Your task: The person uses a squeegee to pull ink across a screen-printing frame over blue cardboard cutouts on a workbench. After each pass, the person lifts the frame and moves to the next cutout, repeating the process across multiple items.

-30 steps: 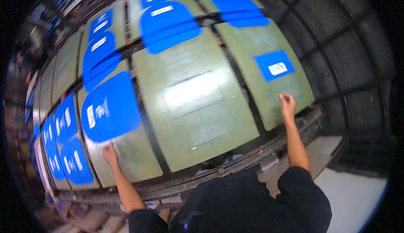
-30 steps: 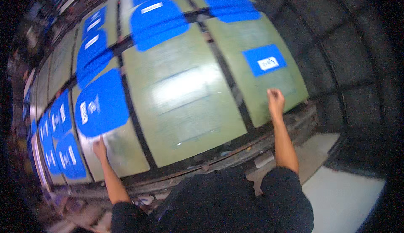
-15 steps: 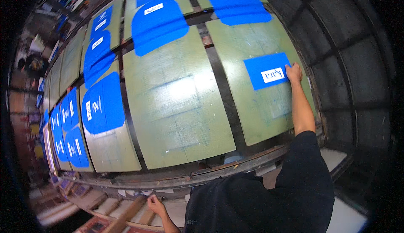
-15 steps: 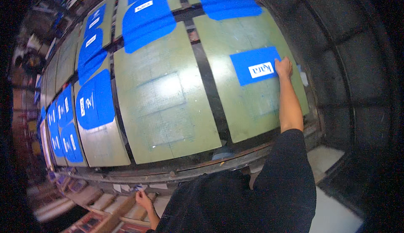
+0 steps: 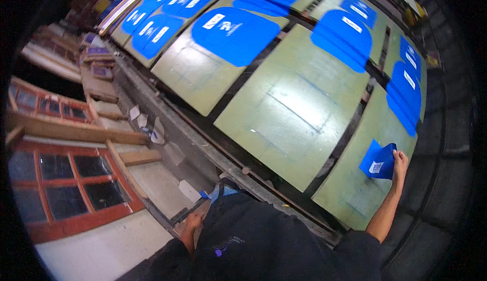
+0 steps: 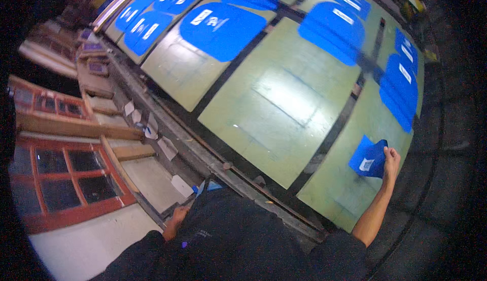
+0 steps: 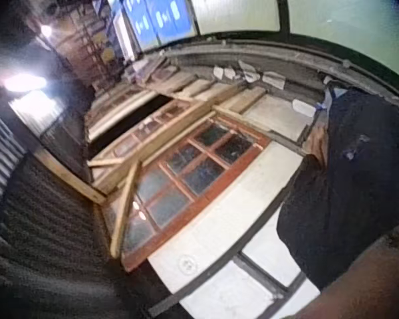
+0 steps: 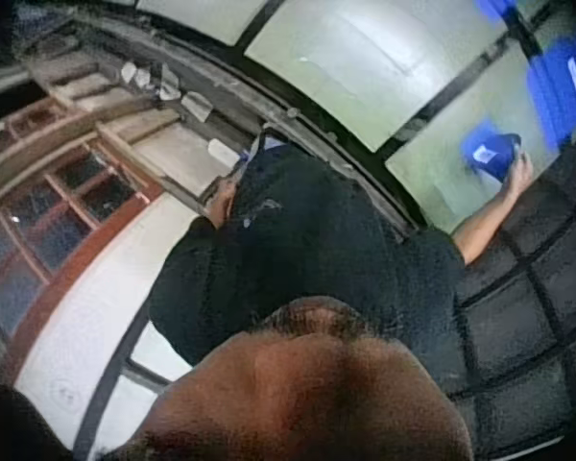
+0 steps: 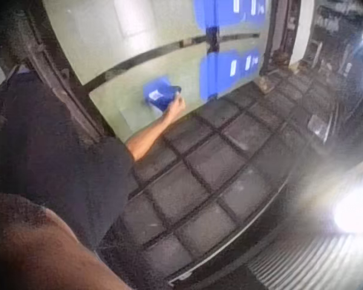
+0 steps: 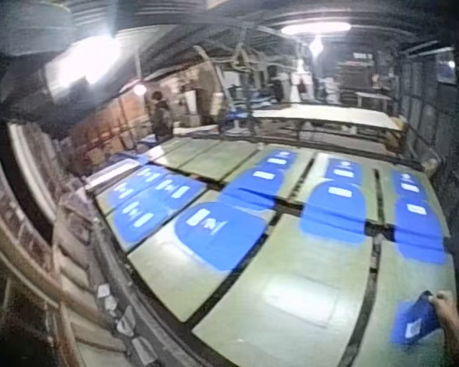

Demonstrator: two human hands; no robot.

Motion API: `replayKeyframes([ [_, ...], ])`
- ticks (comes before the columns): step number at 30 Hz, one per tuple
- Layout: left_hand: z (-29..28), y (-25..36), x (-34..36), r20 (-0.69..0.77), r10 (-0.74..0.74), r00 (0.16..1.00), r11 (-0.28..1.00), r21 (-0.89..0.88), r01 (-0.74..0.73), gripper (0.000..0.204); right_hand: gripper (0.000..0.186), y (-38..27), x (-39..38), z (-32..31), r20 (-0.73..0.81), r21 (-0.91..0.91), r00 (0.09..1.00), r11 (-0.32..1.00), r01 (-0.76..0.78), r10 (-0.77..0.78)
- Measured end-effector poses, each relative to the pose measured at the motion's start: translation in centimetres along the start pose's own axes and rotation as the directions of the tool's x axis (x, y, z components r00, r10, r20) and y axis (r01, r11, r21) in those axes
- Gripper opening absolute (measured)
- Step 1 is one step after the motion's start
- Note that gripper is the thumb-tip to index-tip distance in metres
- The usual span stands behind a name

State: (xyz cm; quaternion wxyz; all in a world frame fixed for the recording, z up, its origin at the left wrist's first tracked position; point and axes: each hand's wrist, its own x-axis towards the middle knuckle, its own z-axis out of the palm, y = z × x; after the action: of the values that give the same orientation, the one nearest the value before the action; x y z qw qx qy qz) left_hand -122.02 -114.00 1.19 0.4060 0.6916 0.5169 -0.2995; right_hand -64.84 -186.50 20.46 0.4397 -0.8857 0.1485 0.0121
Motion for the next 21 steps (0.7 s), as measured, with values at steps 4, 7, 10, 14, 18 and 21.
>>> replayKeyframes([
  [4,-0.9,1.8,2.5,0.009,0.026,1.0,0.972,-0.232,-0.023,0.026,0.026,-16.2,-7.4,11.2,0.176,0.26,0.959,0.95,0.171,-0.221],
  [7,-3.1,2.0,5.0,0.048,-0.021,0.999,0.874,-0.483,0.041,0.015,0.017,-25.0,-11.7,20.5,0.236,0.412,0.946,0.905,0.109,-0.222],
  [10,-8.0,-0.9,8.8,0.008,0.131,0.991,0.826,-0.553,-0.104,0.015,0.01,-31.3,-13.0,30.1,0.189,0.598,0.971,0.801,0.004,-0.146],
  [14,-15.6,-8.0,14.5,0.0,0.102,0.995,0.884,-0.458,-0.091,0.019,0.015,-37.9,-10.3,41.3,0.163,0.645,0.985,0.761,-0.064,-0.055],
  [18,-25.0,-13.9,20.1,-0.097,0.157,0.983,0.905,-0.384,-0.182,0.023,0.021,-45.3,-4.4,50.5,-0.026,0.694,0.999,0.72,0.004,0.02],
  [21,-32.1,-15.0,22.8,-0.108,-0.179,0.978,0.666,-0.745,0.04,0.025,0.016,-51.2,-0.5,53.2,-0.134,0.74,0.979,0.641,0.201,-0.152],
])
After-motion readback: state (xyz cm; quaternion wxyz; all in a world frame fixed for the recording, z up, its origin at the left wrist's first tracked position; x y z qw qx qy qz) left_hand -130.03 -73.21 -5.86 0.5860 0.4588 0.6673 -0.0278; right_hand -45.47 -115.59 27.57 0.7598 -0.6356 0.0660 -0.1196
